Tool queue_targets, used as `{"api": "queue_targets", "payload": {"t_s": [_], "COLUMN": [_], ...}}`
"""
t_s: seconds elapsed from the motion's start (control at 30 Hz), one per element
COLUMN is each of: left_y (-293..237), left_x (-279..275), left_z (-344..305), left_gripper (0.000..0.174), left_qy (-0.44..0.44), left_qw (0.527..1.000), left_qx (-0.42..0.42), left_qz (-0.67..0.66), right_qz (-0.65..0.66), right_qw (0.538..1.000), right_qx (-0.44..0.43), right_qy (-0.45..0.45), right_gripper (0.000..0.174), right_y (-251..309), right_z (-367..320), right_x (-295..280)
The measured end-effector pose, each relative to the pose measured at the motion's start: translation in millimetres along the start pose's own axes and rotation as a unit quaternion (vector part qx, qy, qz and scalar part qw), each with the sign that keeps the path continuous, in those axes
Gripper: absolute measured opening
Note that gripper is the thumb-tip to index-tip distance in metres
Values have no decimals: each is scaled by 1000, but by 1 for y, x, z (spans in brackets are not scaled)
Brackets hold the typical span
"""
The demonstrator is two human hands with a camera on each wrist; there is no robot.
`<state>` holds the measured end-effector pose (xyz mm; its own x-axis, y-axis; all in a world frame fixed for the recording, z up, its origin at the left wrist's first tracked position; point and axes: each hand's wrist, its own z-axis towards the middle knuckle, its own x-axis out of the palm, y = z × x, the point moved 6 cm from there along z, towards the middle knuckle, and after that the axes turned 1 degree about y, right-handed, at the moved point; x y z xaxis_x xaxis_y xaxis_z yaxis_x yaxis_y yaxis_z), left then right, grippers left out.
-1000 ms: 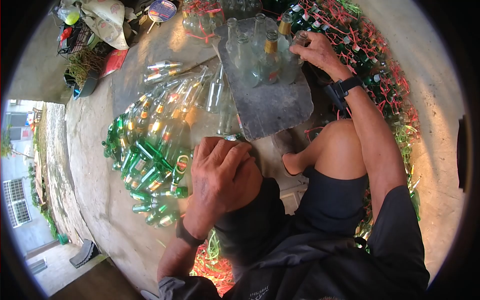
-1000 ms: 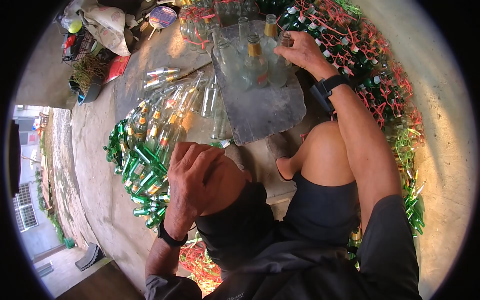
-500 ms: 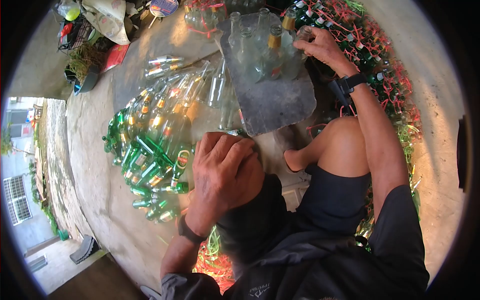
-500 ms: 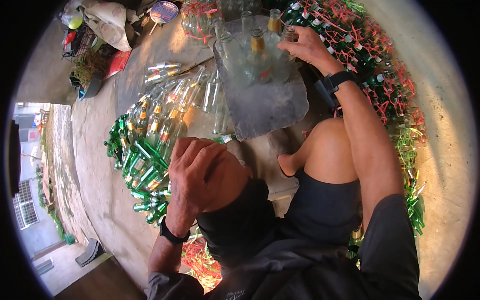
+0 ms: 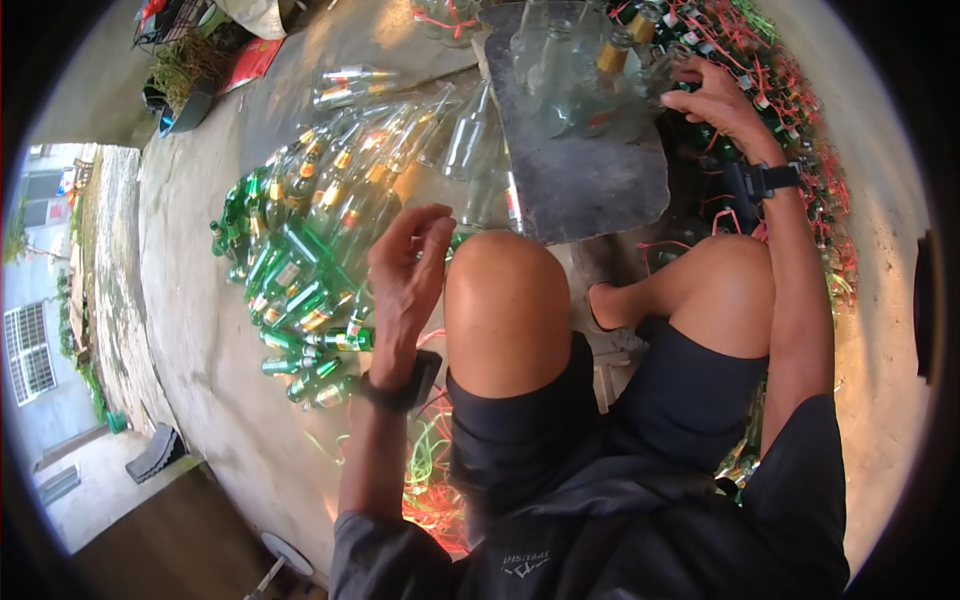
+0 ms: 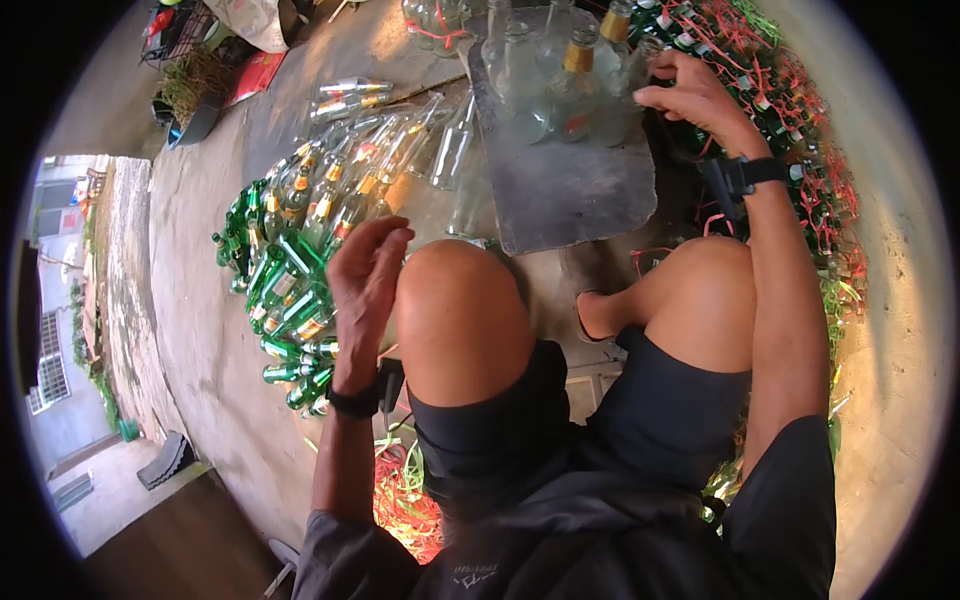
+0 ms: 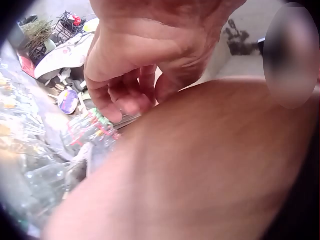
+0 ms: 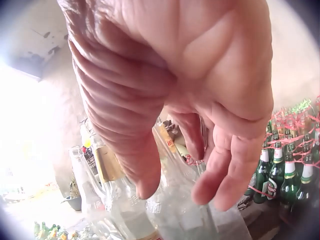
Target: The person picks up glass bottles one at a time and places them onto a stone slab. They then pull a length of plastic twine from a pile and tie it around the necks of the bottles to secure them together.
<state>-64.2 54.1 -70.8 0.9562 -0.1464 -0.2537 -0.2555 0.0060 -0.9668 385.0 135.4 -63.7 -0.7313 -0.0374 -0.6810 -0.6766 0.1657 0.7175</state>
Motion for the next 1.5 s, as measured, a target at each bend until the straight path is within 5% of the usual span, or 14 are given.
{"api": "queue_targets", "payload": {"t_s": [0.1, 0.3, 0.53, 0.87, 1.5], "left_y": [87, 211, 238, 292, 303], "left_x": [9, 36, 68, 90, 88], "left_z": [16, 40, 61, 90, 115], "left_gripper": [30, 40, 45, 50, 52], "left_qy": [55, 31, -44, 15, 47], "left_qw": [997, 980, 941, 909, 941], "left_qx": [-50, -120, -46, -125, -127], "left_qz": [34, 157, 333, 398, 309], "right_qz": [4, -40, -64, -20, -8], "right_qw": [1000, 994, 980, 979, 975], "right_qx": [-13, 83, 154, 174, 173], "right_qy": [-2, 67, 111, 107, 135], "right_gripper": [71, 57, 42, 43, 45], "right_y": [-10, -22, -37, -52, -36], "right_z": [-7, -23, -28, -30, -31], "right_x": [-6, -20, -26, -32, -25]}}
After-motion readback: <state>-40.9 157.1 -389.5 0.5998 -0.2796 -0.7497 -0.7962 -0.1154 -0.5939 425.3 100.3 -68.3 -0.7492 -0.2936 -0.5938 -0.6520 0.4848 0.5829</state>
